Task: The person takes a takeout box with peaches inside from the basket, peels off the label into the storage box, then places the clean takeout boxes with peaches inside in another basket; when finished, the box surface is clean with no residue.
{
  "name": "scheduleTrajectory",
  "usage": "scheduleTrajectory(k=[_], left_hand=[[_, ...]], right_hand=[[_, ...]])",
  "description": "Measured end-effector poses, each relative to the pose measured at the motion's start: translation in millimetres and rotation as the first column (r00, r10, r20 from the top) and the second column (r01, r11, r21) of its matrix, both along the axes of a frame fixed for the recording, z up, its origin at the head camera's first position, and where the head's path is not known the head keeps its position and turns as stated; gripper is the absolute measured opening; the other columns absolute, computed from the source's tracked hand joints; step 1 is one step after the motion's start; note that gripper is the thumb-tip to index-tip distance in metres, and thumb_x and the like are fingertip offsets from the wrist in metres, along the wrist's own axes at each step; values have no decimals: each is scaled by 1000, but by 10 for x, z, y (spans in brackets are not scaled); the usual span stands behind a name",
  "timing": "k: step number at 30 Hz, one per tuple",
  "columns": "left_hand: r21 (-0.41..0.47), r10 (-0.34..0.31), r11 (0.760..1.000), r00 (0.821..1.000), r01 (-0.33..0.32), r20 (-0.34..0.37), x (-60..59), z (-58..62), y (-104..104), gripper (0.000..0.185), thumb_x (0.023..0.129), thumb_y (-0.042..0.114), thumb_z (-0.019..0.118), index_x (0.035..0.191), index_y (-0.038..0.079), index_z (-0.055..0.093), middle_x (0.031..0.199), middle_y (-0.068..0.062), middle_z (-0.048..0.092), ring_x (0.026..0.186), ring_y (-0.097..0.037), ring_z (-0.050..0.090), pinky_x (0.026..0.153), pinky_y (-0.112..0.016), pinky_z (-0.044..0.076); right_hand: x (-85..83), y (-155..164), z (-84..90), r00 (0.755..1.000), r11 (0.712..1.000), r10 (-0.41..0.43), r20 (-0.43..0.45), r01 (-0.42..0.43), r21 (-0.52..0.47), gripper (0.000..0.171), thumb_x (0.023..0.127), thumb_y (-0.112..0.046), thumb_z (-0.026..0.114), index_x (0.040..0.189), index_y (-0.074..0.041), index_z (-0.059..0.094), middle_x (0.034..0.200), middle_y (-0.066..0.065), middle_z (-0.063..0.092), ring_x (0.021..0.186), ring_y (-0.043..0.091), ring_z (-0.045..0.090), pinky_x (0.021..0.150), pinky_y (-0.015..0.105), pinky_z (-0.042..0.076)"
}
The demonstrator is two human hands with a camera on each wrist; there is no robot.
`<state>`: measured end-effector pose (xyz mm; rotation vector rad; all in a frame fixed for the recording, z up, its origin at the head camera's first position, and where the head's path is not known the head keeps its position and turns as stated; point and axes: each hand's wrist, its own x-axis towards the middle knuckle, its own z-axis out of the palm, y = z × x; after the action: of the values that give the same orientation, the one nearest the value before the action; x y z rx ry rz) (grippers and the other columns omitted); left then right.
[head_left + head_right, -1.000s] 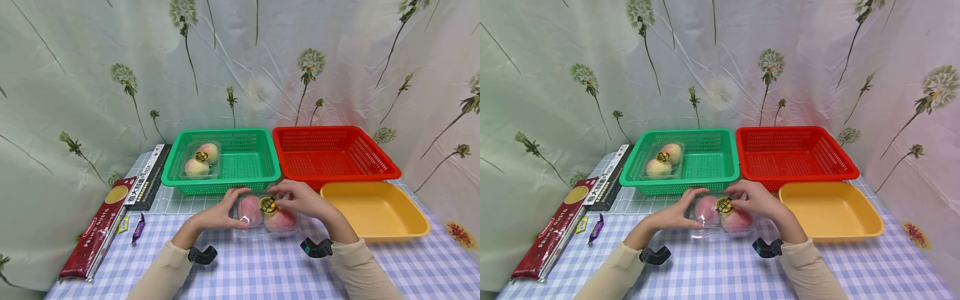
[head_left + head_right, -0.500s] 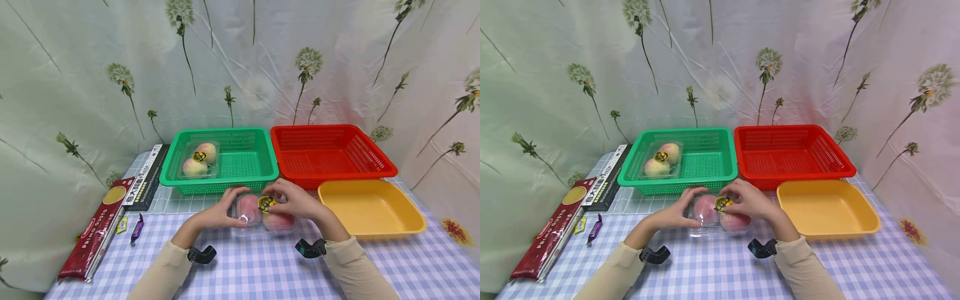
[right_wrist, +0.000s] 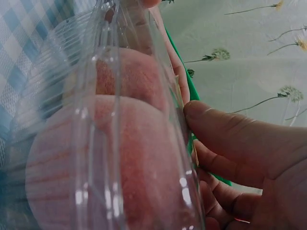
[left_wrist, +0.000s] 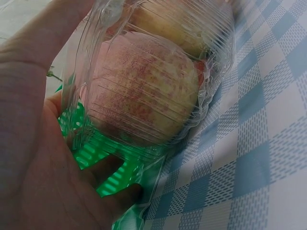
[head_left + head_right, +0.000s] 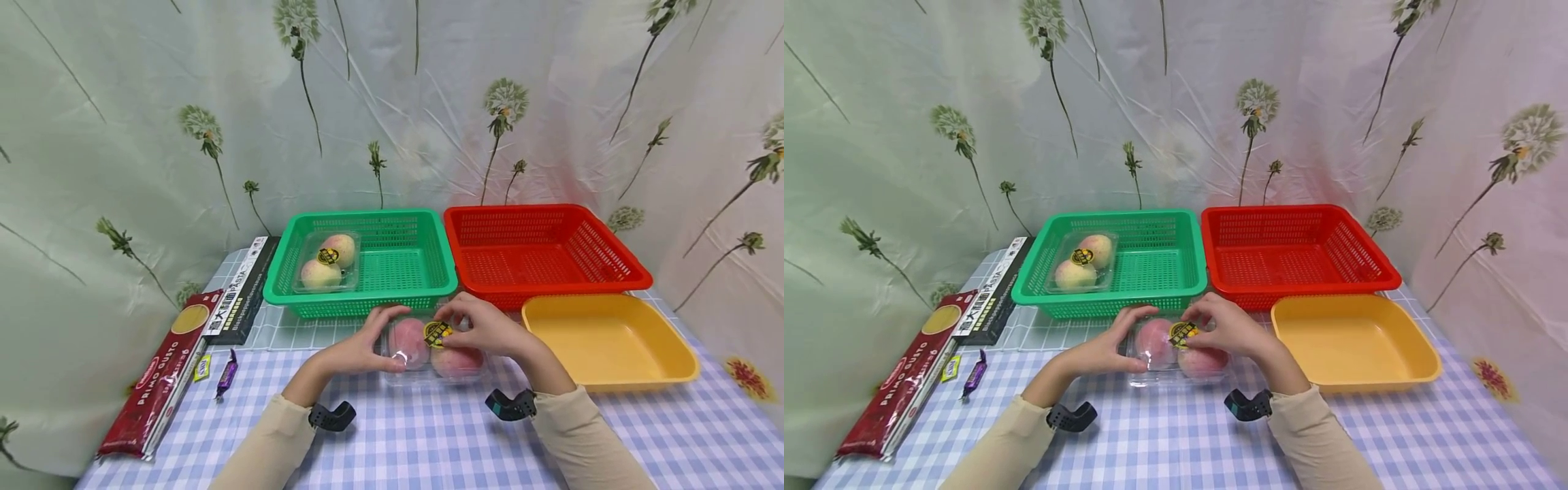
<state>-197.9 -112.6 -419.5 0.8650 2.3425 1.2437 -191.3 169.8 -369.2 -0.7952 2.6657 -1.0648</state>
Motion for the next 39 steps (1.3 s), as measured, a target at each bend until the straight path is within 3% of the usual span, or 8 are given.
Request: scheduleTrajectory(k=[10,18,26,33,39], left_hand=[[13,-12,1000,1000,12,-18,-10,-1,-1,93,81,36,81,154,37,25,156,-8,21,145,-33,28,112,-62,33],[8,-6,1000,1000,6,-21,-18,1,-19,94,80,37,82,154,40,25,158,-5,19,146,-32,26,114,-61,32],[-3,-5,1000,1000,5,-13,-1,-19,-7,95,80,37,82,154,40,24,159,-3,17,146,-33,27,112,-62,34],[-1,-1,1000,1000,1,-10,-6,-36,-8,94,79,36,83,153,42,25,158,-3,17,147,-34,24,112,-63,33],[-1,-2,1000,1000,2,-15,-14,-31,-9,95,79,35,83,155,33,26,158,-3,18,147,-32,25,113,-62,33]], right_hand=[[3,-51,-22,999,994,3,37,1,-110,27,84,-13,79,106,-10,62,106,7,59,93,20,54,75,25,49],[6,-108,21,1000,988,14,-12,-16,-154,13,90,-6,71,99,-11,63,90,2,64,85,16,58,76,26,51],[42,21,128,994,954,85,63,-63,-292,12,94,-2,65,104,-4,60,101,15,62,87,21,64,76,27,59],[29,387,287,992,967,-22,126,54,-251,13,97,0,59,109,-3,56,112,22,58,82,25,69,65,37,62],[19,746,357,992,978,-104,69,115,-176,16,96,5,56,109,-4,59,115,20,58,88,26,69,70,33,62]])
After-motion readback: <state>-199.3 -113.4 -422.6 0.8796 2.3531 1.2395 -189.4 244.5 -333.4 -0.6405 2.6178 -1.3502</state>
